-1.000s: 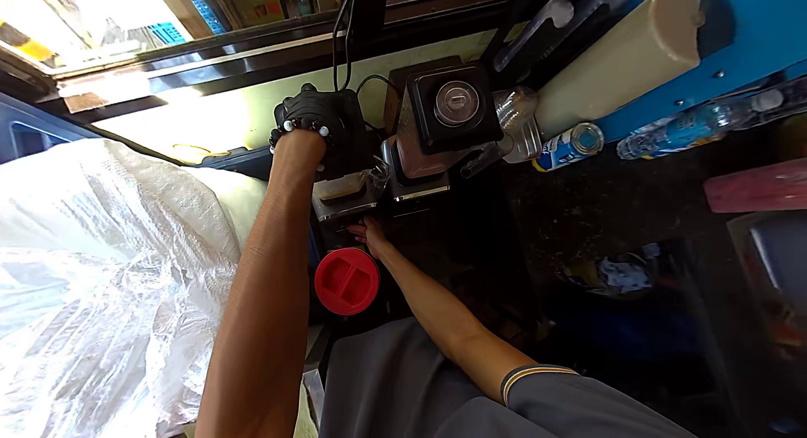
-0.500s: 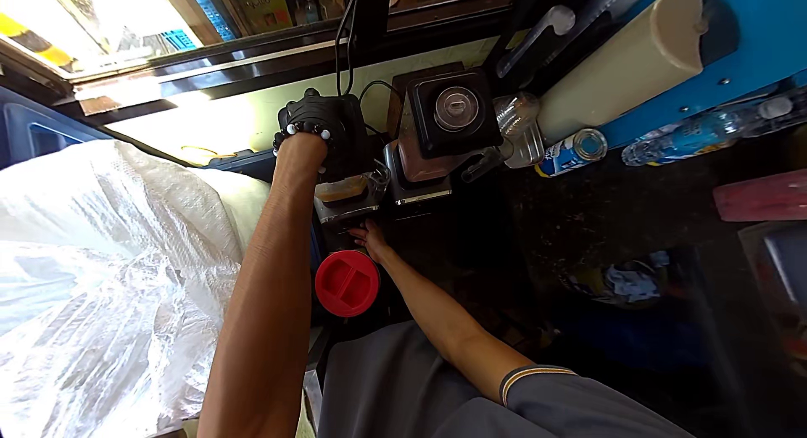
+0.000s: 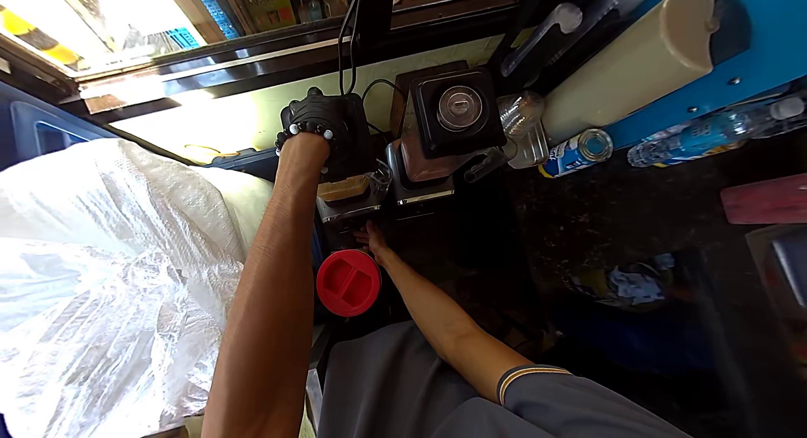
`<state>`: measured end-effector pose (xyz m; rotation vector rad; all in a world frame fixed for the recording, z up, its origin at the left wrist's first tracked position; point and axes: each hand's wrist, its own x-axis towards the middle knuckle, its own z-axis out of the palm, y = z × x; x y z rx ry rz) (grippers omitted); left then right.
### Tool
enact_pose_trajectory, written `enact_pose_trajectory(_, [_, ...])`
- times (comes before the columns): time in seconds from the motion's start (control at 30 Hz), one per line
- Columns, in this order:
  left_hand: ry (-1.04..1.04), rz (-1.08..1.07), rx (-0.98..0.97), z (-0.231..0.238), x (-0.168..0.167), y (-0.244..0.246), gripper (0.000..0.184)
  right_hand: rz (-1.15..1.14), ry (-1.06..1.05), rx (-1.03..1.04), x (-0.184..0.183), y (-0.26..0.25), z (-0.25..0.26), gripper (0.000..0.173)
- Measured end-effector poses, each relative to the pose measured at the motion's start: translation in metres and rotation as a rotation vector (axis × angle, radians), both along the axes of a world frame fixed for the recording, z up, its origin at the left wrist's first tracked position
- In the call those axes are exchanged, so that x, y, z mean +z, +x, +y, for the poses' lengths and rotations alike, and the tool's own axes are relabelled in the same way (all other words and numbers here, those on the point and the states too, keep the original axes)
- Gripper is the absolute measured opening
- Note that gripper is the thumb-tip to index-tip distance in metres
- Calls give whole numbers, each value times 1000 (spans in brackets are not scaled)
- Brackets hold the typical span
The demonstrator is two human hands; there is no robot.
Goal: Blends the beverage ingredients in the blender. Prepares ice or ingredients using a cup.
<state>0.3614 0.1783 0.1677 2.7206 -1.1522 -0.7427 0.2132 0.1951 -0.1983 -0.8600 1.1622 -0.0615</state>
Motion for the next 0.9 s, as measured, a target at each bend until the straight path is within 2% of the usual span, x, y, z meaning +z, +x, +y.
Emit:
enact_pose_trajectory(0.17, [-1, 20, -13, 2, 1, 0, 31, 2, -28, -35, 17, 9, -9, 52])
enact_pose_trajectory(0.27, [-4, 64, 57, -1, 2, -1, 34, 13, -19, -56, 21, 13, -15, 47])
enact_pose_trajectory(0.37, [30, 27, -17, 1, 4, -1, 30, 7, 17, -83, 23, 19, -18, 44])
enact_pose_trajectory(0.47, [69, -37, -130, 1, 3, 0, 25, 26, 40, -102, 28, 23, -20, 42])
enact_pose_trajectory(0.67, [69, -5, -82, 0, 3, 0, 28, 73, 54, -117, 38, 27, -18, 41])
enact_pose_trajectory(0.8, [104, -59, -206, 3, 2, 1, 19, 107, 49, -102, 47, 28, -18, 42])
enact_pose_trajectory(0.9, [69, -32, -155, 3, 1, 1, 22, 112, 38, -83, 44, 27, -19, 42])
